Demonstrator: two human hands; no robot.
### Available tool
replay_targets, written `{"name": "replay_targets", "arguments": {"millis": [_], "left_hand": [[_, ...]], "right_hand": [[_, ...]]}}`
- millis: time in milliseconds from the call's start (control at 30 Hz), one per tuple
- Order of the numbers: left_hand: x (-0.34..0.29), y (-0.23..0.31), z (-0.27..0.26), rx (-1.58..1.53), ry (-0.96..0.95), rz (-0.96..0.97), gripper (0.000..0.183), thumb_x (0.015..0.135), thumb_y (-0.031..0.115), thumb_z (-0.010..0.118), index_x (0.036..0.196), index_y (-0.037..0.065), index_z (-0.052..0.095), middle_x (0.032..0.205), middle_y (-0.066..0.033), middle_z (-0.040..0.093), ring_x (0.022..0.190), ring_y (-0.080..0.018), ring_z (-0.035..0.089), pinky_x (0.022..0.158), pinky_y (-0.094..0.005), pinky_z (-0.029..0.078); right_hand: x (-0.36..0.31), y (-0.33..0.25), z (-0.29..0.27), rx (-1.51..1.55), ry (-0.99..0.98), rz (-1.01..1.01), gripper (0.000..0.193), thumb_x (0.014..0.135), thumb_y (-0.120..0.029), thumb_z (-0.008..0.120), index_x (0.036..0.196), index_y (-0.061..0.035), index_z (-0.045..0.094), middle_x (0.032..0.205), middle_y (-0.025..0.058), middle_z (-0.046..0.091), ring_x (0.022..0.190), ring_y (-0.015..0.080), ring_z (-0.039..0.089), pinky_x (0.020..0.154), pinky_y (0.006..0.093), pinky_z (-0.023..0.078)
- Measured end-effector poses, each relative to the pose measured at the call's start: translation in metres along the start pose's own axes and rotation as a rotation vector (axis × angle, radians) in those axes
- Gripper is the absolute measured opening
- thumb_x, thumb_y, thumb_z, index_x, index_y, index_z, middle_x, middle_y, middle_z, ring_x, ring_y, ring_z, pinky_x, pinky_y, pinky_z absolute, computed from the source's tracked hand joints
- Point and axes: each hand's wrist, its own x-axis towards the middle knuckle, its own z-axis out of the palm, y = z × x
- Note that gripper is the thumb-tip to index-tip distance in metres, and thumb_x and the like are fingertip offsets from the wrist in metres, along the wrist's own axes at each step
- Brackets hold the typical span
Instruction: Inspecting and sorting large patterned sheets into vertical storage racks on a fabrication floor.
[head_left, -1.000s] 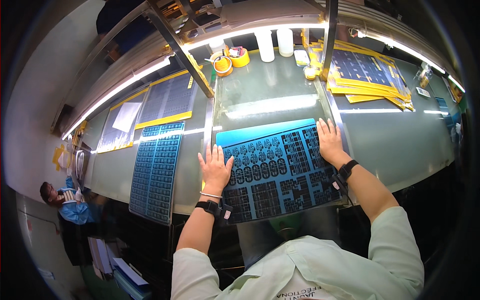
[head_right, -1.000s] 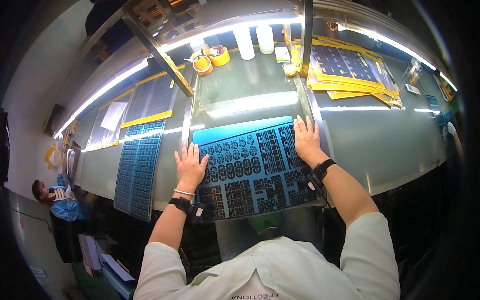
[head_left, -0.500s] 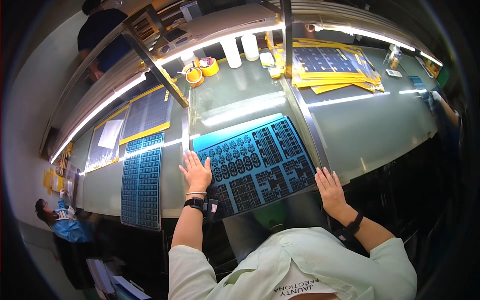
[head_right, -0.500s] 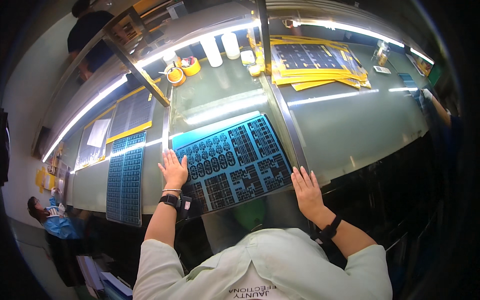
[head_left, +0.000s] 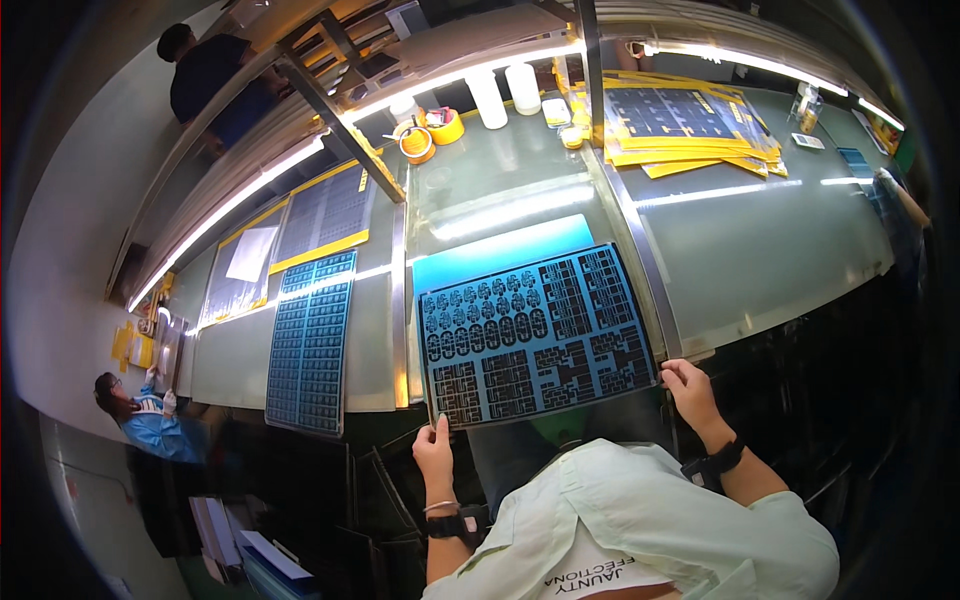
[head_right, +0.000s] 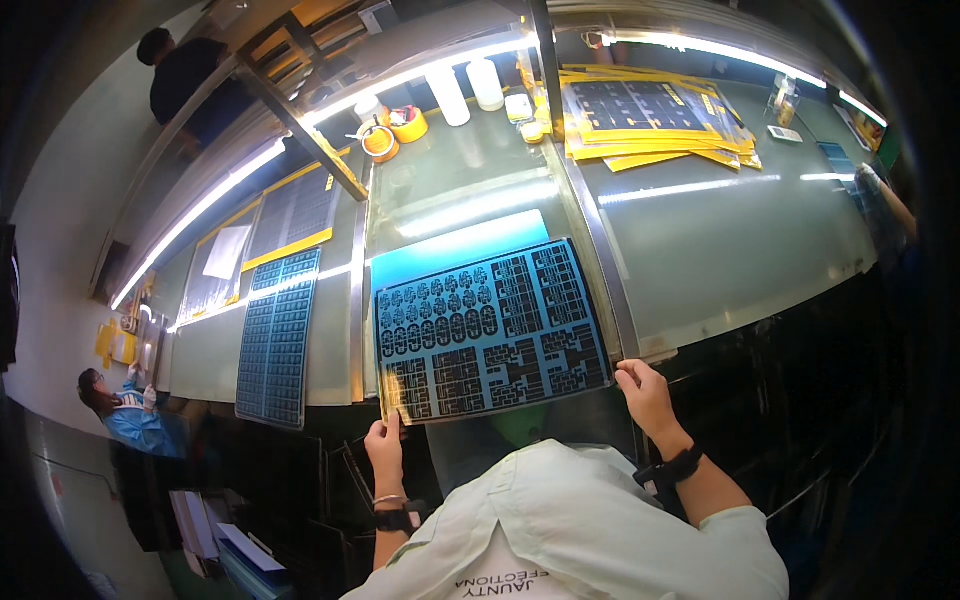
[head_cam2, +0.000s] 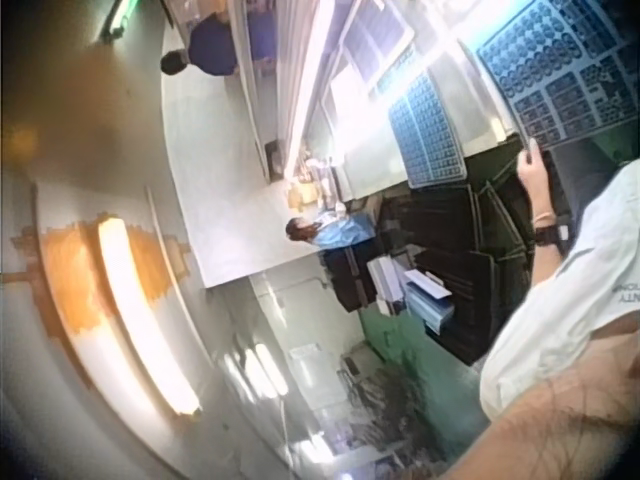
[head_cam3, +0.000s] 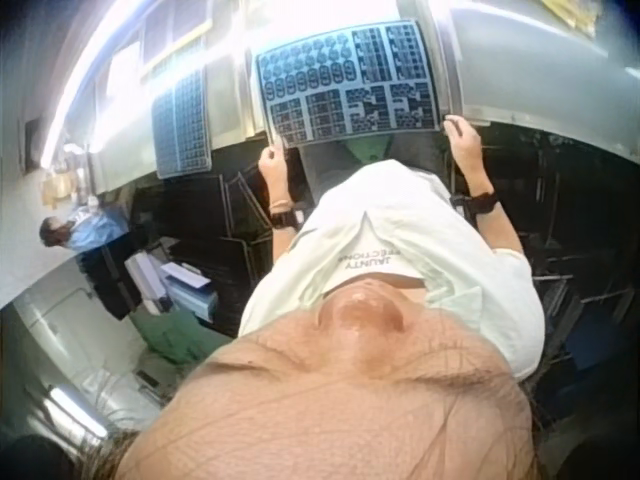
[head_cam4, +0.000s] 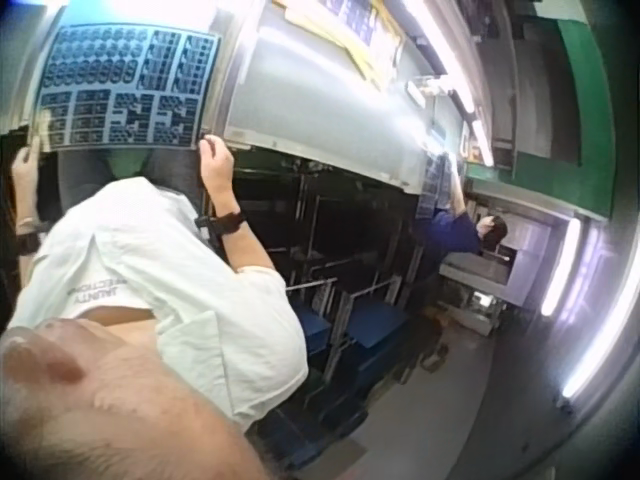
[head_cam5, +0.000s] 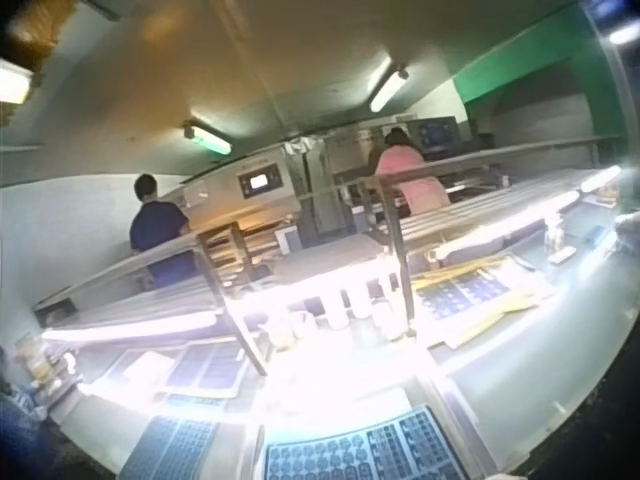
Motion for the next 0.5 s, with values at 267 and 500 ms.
{"name": "replay_targets", "arguments": {"millis": [267, 500], "left_hand": [[0.010, -0.002, -0.005, -0.486, -0.224, -0.313, 0.023, 0.088, 0.030, 0.060, 0.085, 0.007, 0.062, 0.068, -0.0026, 0.064, 0.059, -0.0119, 0.060, 0.053, -0.0225, 0.042], [0.013, 0.029, -0.031, -0.893, -0.346, -0.187, 0.023, 0.089, 0.026, 0.058, 0.098, 0.006, 0.060, 0.082, -0.0061, 0.065, 0.063, -0.0168, 0.061, 0.057, -0.0292, 0.049]], "right_hand": [[0.027, -0.037, -0.003, 0.722, -0.332, 0.519, 0.020, 0.088, -0.018, 0.057, 0.097, -0.0002, 0.062, 0.078, 0.0027, 0.063, 0.070, 0.0121, 0.059, 0.061, 0.0259, 0.048], [0.041, -0.072, -0.031, 0.631, -0.609, 0.009, 0.023, 0.084, -0.009, 0.064, 0.105, 0.0015, 0.063, 0.092, 0.0010, 0.064, 0.081, 0.0075, 0.056, 0.071, 0.0222, 0.045]]}}
